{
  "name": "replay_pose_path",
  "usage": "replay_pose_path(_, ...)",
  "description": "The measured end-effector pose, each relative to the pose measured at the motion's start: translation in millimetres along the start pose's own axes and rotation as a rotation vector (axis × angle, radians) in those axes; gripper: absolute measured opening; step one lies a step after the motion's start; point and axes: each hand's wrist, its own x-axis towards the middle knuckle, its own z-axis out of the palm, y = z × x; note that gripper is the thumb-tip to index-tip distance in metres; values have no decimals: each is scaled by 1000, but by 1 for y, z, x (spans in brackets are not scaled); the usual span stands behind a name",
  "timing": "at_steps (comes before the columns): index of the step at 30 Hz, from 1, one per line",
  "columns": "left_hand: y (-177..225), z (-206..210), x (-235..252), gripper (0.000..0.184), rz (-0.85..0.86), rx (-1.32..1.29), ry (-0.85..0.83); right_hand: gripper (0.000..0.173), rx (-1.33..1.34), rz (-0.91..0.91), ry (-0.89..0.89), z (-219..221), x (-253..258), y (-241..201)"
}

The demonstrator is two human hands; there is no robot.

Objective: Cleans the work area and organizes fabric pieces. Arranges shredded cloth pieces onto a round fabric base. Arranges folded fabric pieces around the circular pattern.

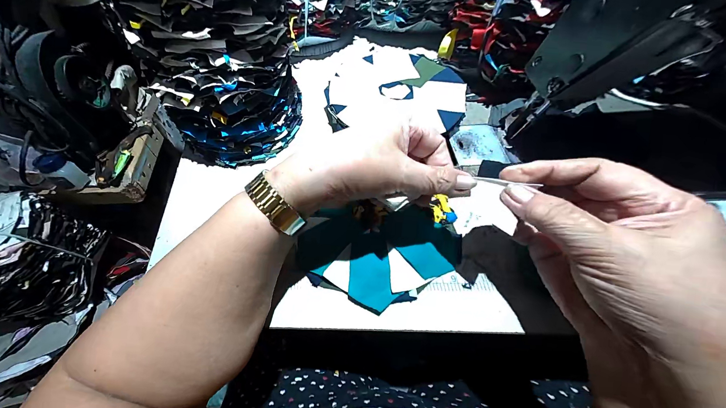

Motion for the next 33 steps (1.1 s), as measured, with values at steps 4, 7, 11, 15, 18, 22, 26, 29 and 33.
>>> replay_pose_path(4, 1, -12, -3, 29, -12, 192, -80, 22, -143, -90, -24, 1, -2, 9)
replay_pose_path(7, 0, -14, -4, 31, -58, 301, -121, 18, -328, -126, -13, 5, -8, 9)
replay_pose_path(11, 2, -11, -4, 28, -87, 471, -154, 18, -487, -160, -73, 6, -15, 11)
replay_pose_path(15, 2, -6, -3, 27, -128, 579, -134, 15, -621, -217, -104, 6, -16, 17)
replay_pose_path(18, 3, 0, -1, 27, -175, 665, -112, 15, -722, -236, -89, 8, -14, 23)
replay_pose_path(22, 7, 6, -1, 27, -208, 751, -86, 16, -802, -280, -80, 9, -12, 26)
replay_pose_path(26, 6, 4, -2, 27, -169, 762, -73, 13, -830, -368, -75, 5, -10, 19)
replay_pose_path(29, 7, 0, -3, 26, -182, 744, -82, 11, -808, -463, -120, 4, -10, 14)
replay_pose_path(33, 11, -1, -3, 22, -234, 773, -112, 18, -808, -490, -286, 5, -12, 19)
